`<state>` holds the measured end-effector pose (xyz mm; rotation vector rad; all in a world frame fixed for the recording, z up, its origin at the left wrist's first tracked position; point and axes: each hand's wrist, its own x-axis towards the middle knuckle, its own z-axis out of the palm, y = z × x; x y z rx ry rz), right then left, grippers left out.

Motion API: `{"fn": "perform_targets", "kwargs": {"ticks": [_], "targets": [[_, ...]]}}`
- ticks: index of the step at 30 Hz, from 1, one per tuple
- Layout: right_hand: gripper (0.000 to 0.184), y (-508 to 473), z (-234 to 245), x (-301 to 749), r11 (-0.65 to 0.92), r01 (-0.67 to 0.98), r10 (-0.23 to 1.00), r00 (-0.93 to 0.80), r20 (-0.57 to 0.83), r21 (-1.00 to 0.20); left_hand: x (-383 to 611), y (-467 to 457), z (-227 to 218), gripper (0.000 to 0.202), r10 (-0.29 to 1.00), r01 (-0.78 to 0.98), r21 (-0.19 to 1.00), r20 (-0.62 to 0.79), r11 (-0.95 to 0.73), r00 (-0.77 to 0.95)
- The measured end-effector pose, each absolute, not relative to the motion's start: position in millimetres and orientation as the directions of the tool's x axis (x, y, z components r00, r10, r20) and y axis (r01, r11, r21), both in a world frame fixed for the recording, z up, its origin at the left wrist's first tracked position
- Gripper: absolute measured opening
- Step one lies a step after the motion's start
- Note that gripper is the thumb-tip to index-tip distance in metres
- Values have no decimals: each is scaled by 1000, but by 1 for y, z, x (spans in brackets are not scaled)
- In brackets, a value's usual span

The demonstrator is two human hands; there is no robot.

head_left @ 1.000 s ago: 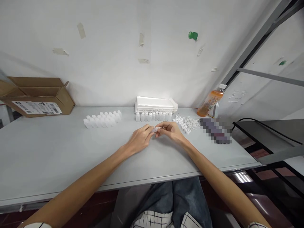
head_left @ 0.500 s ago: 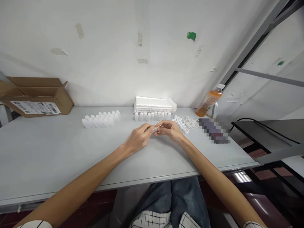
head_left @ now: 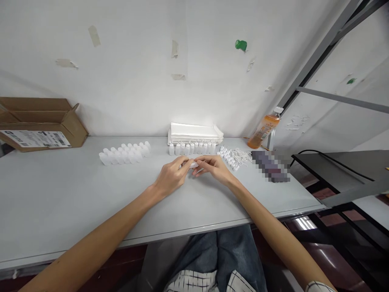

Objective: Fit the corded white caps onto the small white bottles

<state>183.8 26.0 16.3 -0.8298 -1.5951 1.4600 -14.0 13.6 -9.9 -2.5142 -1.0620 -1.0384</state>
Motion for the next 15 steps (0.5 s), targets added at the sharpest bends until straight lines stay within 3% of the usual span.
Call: {"fn": "perform_targets", "kwargs": {"ticks": [7, 15], "targets": [[36, 27, 17, 185, 117, -39, 859, -498, 120, -992, -14, 12, -11, 32, 549, 715, 58, 684, -697, 480], [45, 26, 17, 186, 122, 13, 851, -516, 98, -992, -14, 9, -7, 30, 630, 614, 279, 609, -738, 481]]}}
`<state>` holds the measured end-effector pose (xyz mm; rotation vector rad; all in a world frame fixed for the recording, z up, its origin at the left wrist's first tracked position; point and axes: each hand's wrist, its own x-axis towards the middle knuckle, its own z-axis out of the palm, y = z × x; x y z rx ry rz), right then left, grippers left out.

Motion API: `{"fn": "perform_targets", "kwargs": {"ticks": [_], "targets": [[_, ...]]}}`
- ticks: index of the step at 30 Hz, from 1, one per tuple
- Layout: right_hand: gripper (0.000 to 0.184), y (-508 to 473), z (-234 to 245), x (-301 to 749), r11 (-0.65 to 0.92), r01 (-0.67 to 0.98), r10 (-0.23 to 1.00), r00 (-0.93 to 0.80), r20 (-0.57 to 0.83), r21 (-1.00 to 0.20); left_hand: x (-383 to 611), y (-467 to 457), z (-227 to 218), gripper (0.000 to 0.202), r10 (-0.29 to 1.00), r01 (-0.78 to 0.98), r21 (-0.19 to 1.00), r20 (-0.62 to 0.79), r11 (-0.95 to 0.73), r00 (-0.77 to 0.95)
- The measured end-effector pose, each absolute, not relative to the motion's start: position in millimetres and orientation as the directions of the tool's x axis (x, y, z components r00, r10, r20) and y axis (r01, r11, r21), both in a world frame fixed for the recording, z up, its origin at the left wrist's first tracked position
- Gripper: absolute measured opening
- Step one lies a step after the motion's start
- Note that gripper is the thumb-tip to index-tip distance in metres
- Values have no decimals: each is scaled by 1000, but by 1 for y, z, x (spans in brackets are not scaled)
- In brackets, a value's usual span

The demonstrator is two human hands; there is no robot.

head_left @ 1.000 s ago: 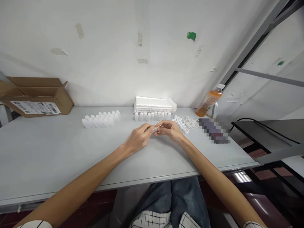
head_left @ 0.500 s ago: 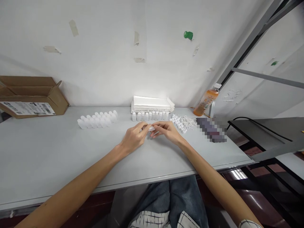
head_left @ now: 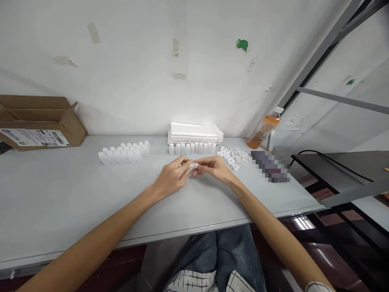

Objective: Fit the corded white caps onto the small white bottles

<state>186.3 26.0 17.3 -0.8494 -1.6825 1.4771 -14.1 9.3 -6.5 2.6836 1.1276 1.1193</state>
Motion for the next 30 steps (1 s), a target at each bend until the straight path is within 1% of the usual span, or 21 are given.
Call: {"fn": "perform_targets", "kwargs": {"ticks": [3, 6, 8, 12, 14, 16, 20, 23, 26, 30], "targets": [[46, 25, 15, 186, 138, 7, 853, -508, 115, -990, -14, 10, -5, 29, 628, 557, 339, 610, -758, 484], [44, 24, 13, 185, 146, 4, 864, -488, 125, -989, -14, 11, -6, 27, 619, 524, 363, 622, -771, 480], [42, 23, 12, 184, 144, -5, 871, -473, 129, -990, -15, 11, -7, 27, 602, 512, 351, 634, -784, 485], [37, 24, 11, 183, 157, -44, 877, -454, 159, -987, -15, 11, -11, 28, 546, 501, 291, 677, -815, 494], [34, 25, 11, 184, 170, -55, 879, -443, 177, -984, -14, 12, -10, 29, 554, 510, 299, 684, -807, 475], [31, 27, 11, 184, 188, -65, 890, -411, 198, -980, -14, 13, -8, 28, 617, 525, 375, 662, -764, 425], [31, 27, 11, 184, 240, -41, 911, -336, 240, -970, -14, 14, -1, 33, 775, 510, 588, 532, -628, 341], [32, 25, 12, 183, 257, 9, 891, -390, 233, -966, -15, 15, 0, 32, 795, 470, 641, 502, -607, 340], [34, 24, 12, 183, 262, 16, 859, -459, 226, -965, -18, 17, -2, 30, 758, 453, 609, 552, -651, 346], [34, 25, 10, 183, 266, -38, 848, -467, 252, -963, -20, 20, -9, 27, 636, 454, 460, 657, -763, 404]]}}
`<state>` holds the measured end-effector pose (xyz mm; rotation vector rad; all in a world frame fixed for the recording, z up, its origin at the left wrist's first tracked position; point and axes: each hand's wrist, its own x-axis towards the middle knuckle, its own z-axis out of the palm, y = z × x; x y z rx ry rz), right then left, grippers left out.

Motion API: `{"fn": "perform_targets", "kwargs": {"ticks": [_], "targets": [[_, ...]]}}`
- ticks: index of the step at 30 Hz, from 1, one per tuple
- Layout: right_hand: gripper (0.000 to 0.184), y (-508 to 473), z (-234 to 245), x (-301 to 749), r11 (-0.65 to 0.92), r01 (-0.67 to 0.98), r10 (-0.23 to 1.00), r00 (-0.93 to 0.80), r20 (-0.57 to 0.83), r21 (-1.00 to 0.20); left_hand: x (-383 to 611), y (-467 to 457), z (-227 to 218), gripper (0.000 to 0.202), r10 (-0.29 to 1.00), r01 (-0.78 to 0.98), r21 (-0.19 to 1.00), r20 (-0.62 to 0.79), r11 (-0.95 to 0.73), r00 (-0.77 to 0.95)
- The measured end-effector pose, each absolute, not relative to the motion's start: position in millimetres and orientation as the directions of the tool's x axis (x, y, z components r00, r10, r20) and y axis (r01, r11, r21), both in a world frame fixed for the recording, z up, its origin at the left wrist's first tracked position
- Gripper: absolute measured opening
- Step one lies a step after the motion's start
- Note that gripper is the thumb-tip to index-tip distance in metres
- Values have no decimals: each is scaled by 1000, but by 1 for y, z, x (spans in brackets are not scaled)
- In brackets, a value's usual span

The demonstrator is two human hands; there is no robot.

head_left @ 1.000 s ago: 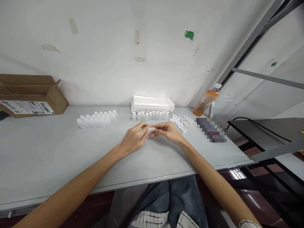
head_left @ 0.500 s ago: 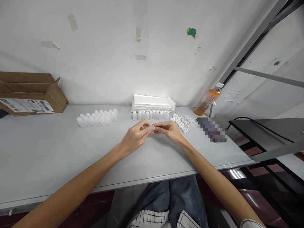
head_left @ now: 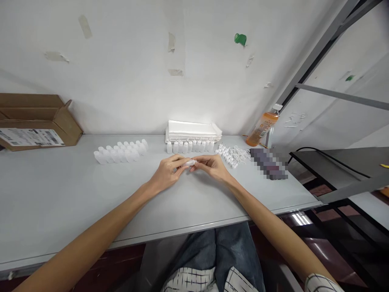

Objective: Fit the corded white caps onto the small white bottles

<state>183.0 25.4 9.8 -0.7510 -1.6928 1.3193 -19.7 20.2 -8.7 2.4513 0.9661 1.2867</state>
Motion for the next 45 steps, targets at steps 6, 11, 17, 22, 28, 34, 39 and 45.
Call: {"fn": "perform_targets", "kwargs": {"ticks": [6, 11, 17, 22, 28, 34, 39, 45], "targets": [[30, 25, 8, 183, 217, -78, 866, -444, 228, -973, -21, 21, -10, 30, 478, 468, 243, 728, -850, 491], [27, 28, 7, 184, 223, -54, 877, -425, 225, -973, -20, 19, -8, 31, 457, 493, 181, 717, -851, 526], [27, 28, 5, 181, 348, 89, 888, -350, 298, -933, -16, 19, -5, 31, 720, 515, 511, 570, -688, 396], [29, 27, -1, 180, 407, 270, 877, -381, 292, -872, -18, 20, -8, 29, 784, 525, 582, 477, -621, 398], [32, 28, 0, 182, 380, 280, 873, -423, 242, -882, -19, 18, -8, 28, 782, 504, 598, 487, -623, 390], [35, 26, 6, 181, 361, 197, 855, -460, 240, -911, -11, 13, -2, 41, 868, 488, 728, 321, -482, 378], [41, 25, 16, 185, 256, 180, 909, -378, 173, -950, -13, 13, 2, 38, 923, 378, 870, 193, -318, 333], [38, 39, 23, 210, 344, 301, 938, -161, 308, -889, -20, 15, 1, 30, 943, 321, 914, 154, -250, 296]]}}
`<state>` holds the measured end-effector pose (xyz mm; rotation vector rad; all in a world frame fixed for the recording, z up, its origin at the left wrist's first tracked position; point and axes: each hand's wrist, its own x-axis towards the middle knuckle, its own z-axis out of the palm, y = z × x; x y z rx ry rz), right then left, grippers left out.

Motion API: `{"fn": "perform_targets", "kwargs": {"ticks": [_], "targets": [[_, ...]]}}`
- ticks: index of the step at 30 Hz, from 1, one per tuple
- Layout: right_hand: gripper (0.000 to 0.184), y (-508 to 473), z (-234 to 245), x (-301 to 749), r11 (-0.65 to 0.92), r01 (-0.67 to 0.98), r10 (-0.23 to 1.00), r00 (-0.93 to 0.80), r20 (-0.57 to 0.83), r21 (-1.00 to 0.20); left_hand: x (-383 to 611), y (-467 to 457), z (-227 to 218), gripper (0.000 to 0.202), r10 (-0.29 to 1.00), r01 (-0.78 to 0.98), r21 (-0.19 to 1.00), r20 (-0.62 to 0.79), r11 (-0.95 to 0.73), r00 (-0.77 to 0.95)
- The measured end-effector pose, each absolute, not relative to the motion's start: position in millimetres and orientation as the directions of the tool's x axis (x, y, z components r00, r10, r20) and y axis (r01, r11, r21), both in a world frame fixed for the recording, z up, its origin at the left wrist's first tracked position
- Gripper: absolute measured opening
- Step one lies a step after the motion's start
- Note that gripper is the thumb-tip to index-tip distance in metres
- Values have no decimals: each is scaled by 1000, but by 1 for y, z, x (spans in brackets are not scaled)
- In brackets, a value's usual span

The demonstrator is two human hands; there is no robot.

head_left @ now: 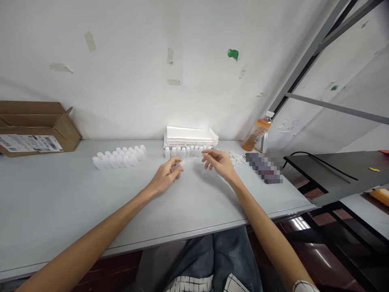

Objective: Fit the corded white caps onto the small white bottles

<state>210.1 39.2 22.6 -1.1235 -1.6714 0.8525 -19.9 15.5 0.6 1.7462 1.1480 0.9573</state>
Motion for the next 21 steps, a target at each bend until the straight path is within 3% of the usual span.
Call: {"fn": "perform_targets", "kwargs": {"ticks": [3, 6, 10, 16, 21], "targets": [[26, 50, 25, 240, 327, 652, 894, 22, 448, -684, -19, 13, 3, 26, 942, 349, 898, 169, -269, 290], [22, 55, 28, 270, 70, 881, 903, 143, 405, -468, -18, 11, 6, 30, 945, 385, 878, 190, -284, 264], [21, 55, 33, 287, -79, 927, 930, 201, 308, -365, -16, 11, 8, 39, 956, 438, 853, 221, -285, 193], [18, 54, 30, 279, -65, 963, 968, 125, 220, -262, -17, 14, 5, 33, 957, 538, 791, 251, -290, 148], [19, 55, 25, 278, -17, 970, 957, 86, 277, -243, -16, 14, 3, 21, 947, 545, 775, 271, -320, 171]]}}
